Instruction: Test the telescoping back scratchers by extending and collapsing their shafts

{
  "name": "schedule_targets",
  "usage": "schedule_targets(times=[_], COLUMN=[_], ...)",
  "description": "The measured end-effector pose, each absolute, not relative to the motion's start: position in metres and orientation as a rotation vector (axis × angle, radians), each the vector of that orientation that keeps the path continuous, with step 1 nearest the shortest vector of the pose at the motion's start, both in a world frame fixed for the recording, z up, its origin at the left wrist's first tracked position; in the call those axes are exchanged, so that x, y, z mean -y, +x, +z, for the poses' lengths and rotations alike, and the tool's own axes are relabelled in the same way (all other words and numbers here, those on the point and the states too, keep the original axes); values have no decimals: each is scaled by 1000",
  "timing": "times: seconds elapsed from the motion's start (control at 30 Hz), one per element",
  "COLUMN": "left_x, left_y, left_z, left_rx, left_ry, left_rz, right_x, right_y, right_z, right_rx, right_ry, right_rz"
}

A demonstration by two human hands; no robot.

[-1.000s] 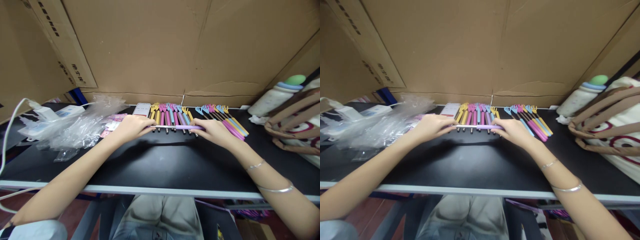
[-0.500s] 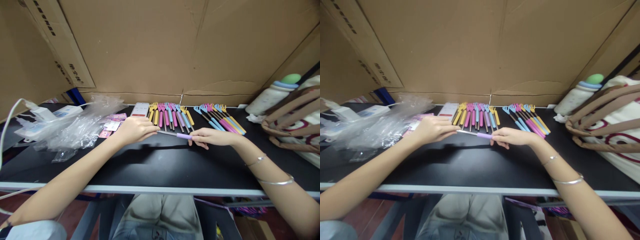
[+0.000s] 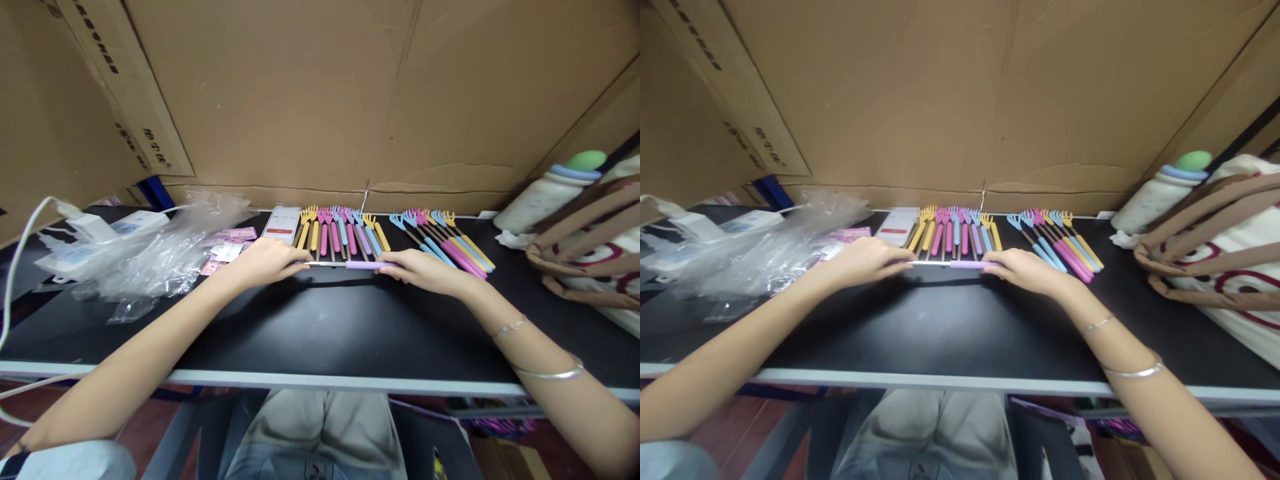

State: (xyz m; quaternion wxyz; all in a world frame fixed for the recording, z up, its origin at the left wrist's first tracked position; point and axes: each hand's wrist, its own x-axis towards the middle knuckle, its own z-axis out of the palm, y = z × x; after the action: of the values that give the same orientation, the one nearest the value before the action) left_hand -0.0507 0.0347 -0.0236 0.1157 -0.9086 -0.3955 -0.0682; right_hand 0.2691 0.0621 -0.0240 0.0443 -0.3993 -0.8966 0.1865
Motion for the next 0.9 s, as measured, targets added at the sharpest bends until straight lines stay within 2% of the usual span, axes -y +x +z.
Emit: schedule_targets(times=[0.2,0.4,0.5,0.73,0.9], left_x=[-40,-38,-36,-37,-38], left_y=[-59,-57,-54,-52,-53], left_z=[-27,-26,-26,-26,-27], left_rx=[914,764,778,971,1049], left_ry=[-2516,-2423,-2425,-2441,-2464], left_rz=[-504,-601,-582,-475,-446], right_x=[-57,-53,-55,-59,-59], right_y=[268,271,273,273,273], right_z=[-19,-12,-11,-10,-11], right_rx=[2652,2598,2581,2497,2471], right_ry=[-1142,-1094,-1142,-1191,-1130], right_rz=[902,1218,1134,688,646])
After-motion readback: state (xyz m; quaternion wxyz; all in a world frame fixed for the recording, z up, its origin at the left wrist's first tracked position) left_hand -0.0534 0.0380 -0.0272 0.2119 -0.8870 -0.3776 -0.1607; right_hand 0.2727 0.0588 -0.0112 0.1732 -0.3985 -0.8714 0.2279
